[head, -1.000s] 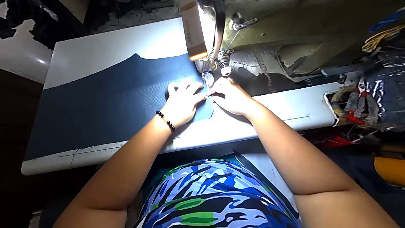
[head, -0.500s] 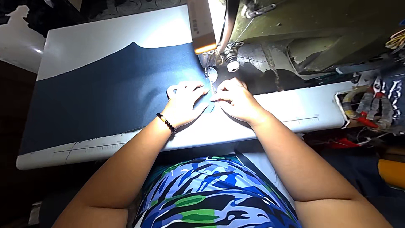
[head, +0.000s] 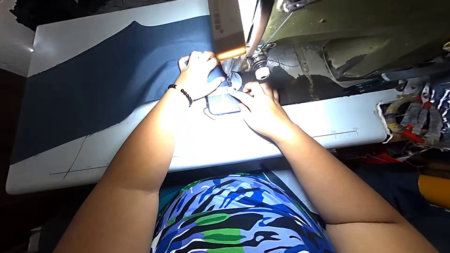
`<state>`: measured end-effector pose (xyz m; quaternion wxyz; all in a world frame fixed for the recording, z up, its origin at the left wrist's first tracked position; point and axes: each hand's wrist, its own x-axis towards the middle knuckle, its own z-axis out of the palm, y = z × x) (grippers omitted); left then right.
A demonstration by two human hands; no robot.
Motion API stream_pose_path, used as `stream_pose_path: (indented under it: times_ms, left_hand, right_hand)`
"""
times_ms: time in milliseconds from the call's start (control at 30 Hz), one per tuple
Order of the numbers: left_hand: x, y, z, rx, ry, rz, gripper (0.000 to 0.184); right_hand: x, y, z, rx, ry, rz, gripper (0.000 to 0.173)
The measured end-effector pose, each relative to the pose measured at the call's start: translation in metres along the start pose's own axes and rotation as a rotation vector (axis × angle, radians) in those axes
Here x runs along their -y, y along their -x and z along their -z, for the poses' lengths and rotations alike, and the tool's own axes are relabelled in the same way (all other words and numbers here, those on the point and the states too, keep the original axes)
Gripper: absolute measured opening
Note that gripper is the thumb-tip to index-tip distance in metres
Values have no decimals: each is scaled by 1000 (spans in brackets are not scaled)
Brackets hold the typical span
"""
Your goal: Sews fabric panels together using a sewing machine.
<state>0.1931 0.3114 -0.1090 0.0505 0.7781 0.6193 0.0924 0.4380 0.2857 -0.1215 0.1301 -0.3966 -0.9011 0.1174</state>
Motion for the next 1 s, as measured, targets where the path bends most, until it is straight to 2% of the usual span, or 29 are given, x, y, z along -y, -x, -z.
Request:
stream_pose_path:
  times_ms: [133,300,733,833,867,900,933,1000]
  left_hand:
    - [4,0,-1,-33,-3,-68,46]
    - [0,-1,7,59,-26,-45,55]
    - [-1,-3,5,59,-72,-24,57]
    - [-1,-2,4,21,-59,-52,58]
    - [-1,-2,4,12,-53,-62,58]
    - [0,-1,3,9,-46,-71,59]
    - [1,-1,1,6,-42,-78,59]
    - [3,0,0,-6,-49,-82,59]
  right_hand:
    - [-4,1,-1,-7,-5,22,44]
    - [-4,4,0,-24,-32,56,43]
    - [-11,5,-4,-71,-169,90,35]
    - [-8,20,15,-260,-427,219,21]
    - [-10,27,29,-371,-491,304,22]
    - [-16,37,47,-466,-509,369,29]
    - [-27,48,70,-544,-495,391,35]
    - [-60,70,117,-703,-444,316,31]
